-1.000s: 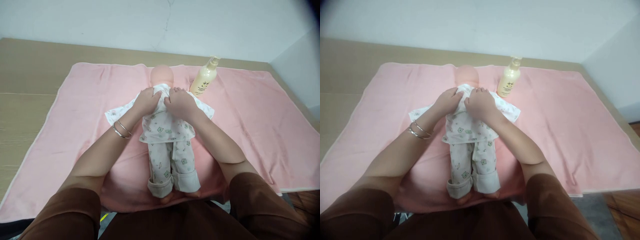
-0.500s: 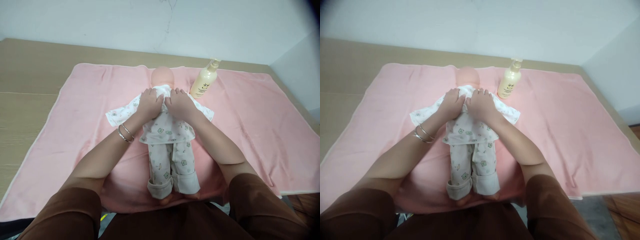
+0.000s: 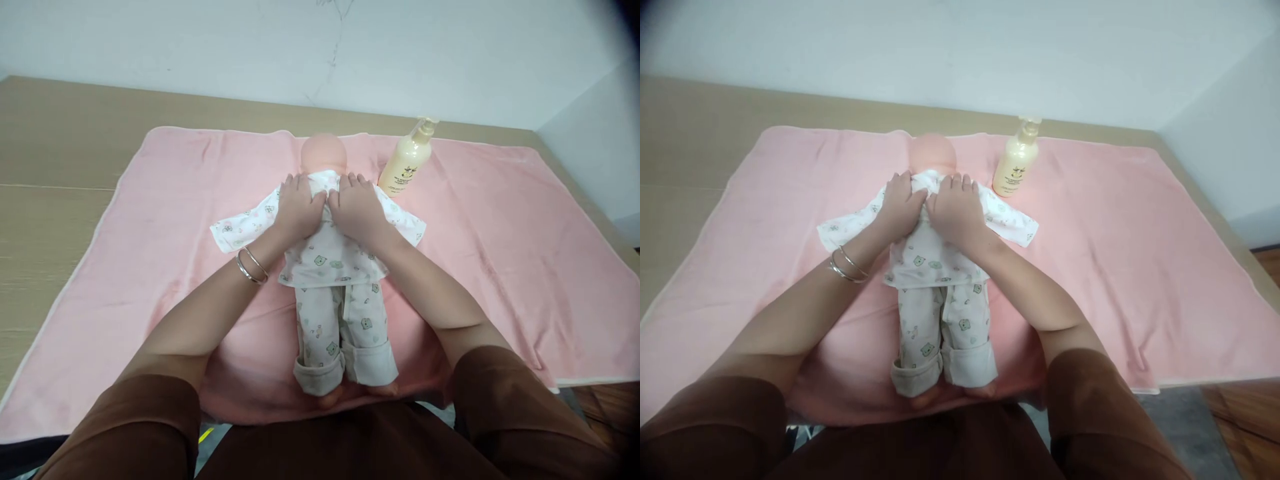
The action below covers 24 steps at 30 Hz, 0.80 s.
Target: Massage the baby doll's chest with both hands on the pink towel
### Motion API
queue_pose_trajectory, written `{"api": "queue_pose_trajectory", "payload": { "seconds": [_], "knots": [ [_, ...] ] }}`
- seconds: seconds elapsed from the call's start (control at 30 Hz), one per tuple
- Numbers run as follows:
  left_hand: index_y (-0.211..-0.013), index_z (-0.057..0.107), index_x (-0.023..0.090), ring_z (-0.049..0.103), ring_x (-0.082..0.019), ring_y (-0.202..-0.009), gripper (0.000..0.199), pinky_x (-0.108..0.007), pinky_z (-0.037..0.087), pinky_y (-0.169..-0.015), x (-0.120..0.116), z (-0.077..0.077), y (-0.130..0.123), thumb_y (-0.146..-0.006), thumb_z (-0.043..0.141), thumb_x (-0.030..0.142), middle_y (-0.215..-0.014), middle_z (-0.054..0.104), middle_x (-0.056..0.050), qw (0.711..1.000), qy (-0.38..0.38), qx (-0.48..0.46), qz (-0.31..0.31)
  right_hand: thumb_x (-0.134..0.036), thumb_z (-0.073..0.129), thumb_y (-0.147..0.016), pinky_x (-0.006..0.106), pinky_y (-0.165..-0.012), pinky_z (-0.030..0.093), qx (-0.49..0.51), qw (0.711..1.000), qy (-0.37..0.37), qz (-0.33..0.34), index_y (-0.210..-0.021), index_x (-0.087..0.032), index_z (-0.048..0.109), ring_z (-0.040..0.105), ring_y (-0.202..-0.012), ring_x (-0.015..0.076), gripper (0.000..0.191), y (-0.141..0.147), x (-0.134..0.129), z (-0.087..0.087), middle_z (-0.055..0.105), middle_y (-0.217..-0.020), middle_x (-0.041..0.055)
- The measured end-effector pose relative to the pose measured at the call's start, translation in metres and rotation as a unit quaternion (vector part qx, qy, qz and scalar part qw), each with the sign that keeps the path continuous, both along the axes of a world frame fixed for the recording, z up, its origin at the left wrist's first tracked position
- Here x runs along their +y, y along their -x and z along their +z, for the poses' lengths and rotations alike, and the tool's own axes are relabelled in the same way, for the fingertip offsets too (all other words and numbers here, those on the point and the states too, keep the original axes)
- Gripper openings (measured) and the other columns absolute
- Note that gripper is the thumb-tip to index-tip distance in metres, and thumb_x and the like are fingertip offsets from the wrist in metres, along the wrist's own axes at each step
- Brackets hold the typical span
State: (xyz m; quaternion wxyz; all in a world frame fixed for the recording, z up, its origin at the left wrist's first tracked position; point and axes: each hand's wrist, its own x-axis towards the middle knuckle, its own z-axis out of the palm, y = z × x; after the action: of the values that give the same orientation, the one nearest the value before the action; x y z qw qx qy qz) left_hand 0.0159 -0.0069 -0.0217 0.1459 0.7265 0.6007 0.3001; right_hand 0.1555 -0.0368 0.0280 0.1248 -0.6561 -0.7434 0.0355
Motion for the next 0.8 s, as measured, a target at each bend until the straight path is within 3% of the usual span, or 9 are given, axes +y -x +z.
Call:
{"api": "queue_pose_trajectory", "payload": {
  "seconds": [0.07,0.17,0.33,0.43,0.6,0.7,0.8],
  "knots": [
    [-0.146,0.053,0.014,0.04,-0.041,-0.156,0.06,-0.061,0.027,-0.133,0.01,-0.001,0.004,-0.101,0.041,0.053,-0.156,0.056,-0.022,1.0,0.01,-0.018,0.009,-0.025,0.031,-0.105,0.056,-0.13,0.026,-0.014,1.0,-0.012,0.004,-0.154,0.01,0.044,0.038,-0.157,0.0443,0.062,0.007,-0.01,-0.002,0.046,-0.162,0.032],
    [-0.149,0.05,0.012,0.035,-0.04,-0.159,0.064,-0.061,0.022,-0.134,-0.003,0.003,0.002,-0.103,0.038,0.055,-0.161,0.052,-0.022,1.0,-0.009,-0.024,-0.002,-0.023,0.031,-0.105,0.056,-0.131,0.027,-0.006,1.0,0.0,0.02,-0.155,0.011,0.043,0.039,-0.156,0.0428,0.062,0.004,-0.006,0.0,0.047,-0.161,0.0317],
    [-0.152,0.042,-0.005,0.029,-0.044,-0.162,0.067,-0.059,0.019,-0.135,-0.043,0.015,-0.011,-0.103,0.039,0.041,-0.166,0.039,-0.033,0.998,-0.039,0.048,-0.024,-0.039,0.027,-0.108,0.055,-0.122,0.041,0.067,0.997,0.041,0.014,-0.134,-0.001,0.066,0.061,-0.135,0.0387,0.06,-0.015,0.019,0.005,0.068,-0.139,0.0259],
    [-0.143,0.051,0.001,0.039,-0.043,-0.156,0.054,-0.06,0.026,-0.133,-0.036,0.018,-0.009,-0.101,0.041,0.034,-0.158,0.05,-0.031,0.998,-0.039,0.05,-0.02,-0.036,0.026,-0.108,0.055,-0.118,0.044,0.023,1.0,0.006,-0.012,-0.128,0.0,0.068,0.064,-0.13,0.0397,0.059,-0.009,0.011,0.004,0.071,-0.13,0.0279],
    [-0.111,0.064,0.016,0.065,-0.038,-0.122,0.027,-0.053,0.05,-0.113,-0.013,0.026,0.003,-0.098,0.044,0.029,-0.12,0.072,-0.021,0.999,0.003,0.043,-0.003,-0.029,0.023,-0.108,0.053,-0.125,0.034,-0.036,0.998,-0.043,0.016,-0.141,0.012,0.053,0.048,-0.149,0.0428,0.061,0.01,-0.019,0.0,0.056,-0.149,0.0373],
    [-0.108,0.064,0.017,0.066,-0.037,-0.119,0.026,-0.05,0.05,-0.11,-0.025,0.031,0.0,-0.1,0.041,0.028,-0.116,0.071,-0.019,0.997,-0.025,0.075,0.009,-0.029,0.028,-0.107,0.053,-0.124,0.036,-0.007,0.999,-0.038,0.015,-0.142,0.007,0.055,0.049,-0.148,0.0406,0.056,0.006,-0.012,-0.002,0.057,-0.151,0.0325],
    [-0.116,0.062,0.013,0.062,-0.039,-0.126,0.032,-0.052,0.048,-0.111,-0.042,0.034,-0.007,-0.104,0.037,0.029,-0.124,0.068,-0.023,0.993,-0.056,0.108,-0.005,-0.03,0.033,-0.104,0.052,-0.12,0.041,0.041,0.999,-0.033,0.011,-0.131,-0.002,0.063,0.058,-0.137,0.0378,0.049,-0.001,0.006,-0.007,0.067,-0.139,0.0253]
  ]
}}
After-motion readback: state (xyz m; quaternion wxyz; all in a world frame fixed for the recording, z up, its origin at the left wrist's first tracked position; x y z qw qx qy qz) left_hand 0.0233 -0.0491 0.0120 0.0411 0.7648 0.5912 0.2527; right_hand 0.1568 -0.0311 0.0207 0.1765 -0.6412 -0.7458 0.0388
